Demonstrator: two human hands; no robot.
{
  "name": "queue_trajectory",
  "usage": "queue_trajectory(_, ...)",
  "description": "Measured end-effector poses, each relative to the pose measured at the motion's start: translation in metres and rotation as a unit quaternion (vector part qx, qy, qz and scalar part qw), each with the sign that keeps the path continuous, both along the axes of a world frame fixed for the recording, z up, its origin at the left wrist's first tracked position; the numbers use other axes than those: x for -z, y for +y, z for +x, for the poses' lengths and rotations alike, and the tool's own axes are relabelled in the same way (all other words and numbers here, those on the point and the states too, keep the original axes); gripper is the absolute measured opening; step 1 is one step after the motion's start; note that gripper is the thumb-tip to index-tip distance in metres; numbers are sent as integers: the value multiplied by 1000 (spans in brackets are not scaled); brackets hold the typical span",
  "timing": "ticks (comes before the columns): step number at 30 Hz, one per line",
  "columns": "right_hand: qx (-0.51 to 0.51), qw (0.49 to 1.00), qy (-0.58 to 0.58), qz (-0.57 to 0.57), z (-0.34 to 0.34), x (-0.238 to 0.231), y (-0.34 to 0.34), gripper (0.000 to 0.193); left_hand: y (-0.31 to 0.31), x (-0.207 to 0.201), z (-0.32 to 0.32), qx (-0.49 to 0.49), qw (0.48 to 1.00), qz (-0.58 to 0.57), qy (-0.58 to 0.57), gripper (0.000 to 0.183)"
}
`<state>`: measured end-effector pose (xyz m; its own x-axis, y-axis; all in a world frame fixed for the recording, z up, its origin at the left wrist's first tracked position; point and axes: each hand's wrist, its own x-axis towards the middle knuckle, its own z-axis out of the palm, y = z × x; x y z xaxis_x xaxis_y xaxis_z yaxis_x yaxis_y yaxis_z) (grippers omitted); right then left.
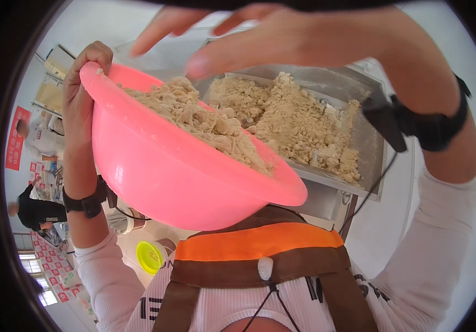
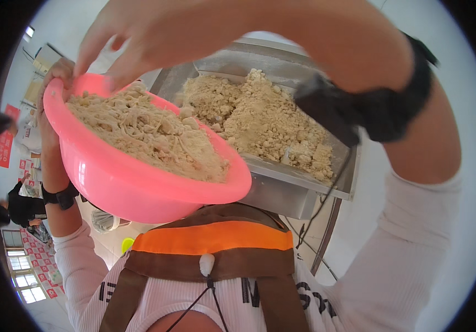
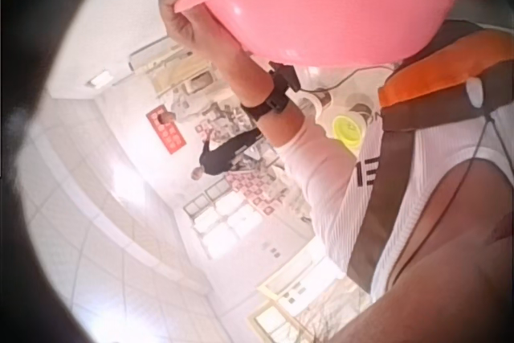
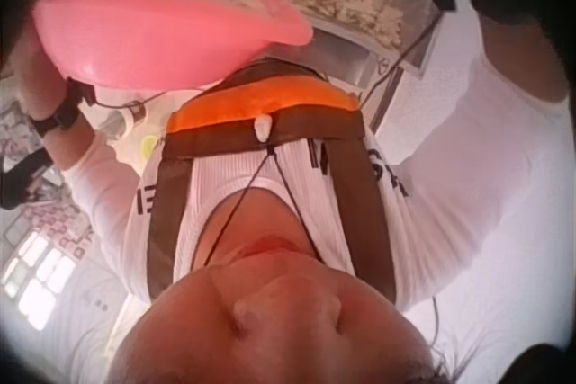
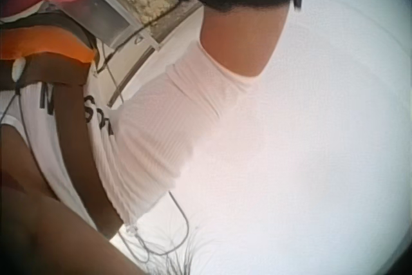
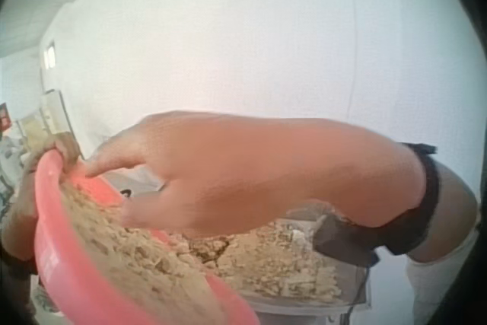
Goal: The person mixes crumbly dough in a metal tray by hand, breaking up clumps and spreading the mixture. They then transfer some dough into a pink bowl and pour it back into the tray.
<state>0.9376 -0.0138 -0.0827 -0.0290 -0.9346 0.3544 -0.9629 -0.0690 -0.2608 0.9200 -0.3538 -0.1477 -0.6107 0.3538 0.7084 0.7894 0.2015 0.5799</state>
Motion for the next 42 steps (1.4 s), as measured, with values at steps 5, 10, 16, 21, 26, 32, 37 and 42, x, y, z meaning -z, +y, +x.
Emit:
queue_trajectory(5, 38, 993, -106, 32, -45, 28, -79, 60, -1, -4, -7, -1, 999, -30, -19, 11)
queue_trajectory(10, 9, 990, -140, 29, -56, 42, -86, 70, -1, -6, -21, 10, 999, -26, -25, 12)
queue_trajectory(16, 27, 984, -120, 129, -67, 45, -93, 66, 5, -4, -32, 32, 997, -6, -73, 10)
queue_trajectory(21, 32, 988, -33, 147, -82, 50, -87, 63, 11, -9, -37, -35, 996, -69, -49, 13)
queue_trajectory(26, 34, 997, -53, 52, -98, 40, -79, 58, 14, -10, -46, 14, 995, -11, -94, 18)
queue_trajectory(32, 25, 968, -231, 95, -92, 51, -88, 47, 8, -17, -58, -9, 995, -86, -54, 20)
queue_trajectory(37, -7, 975, -179, 130, -93, 58, -91, 46, 7, -17, -64, 29, 994, -99, -28, 21)
queue_trajectory(42, -19, 984, -103, 144, -97, 62, -90, 45, 12, -17, -64, 14, 995, -72, -60, 21)
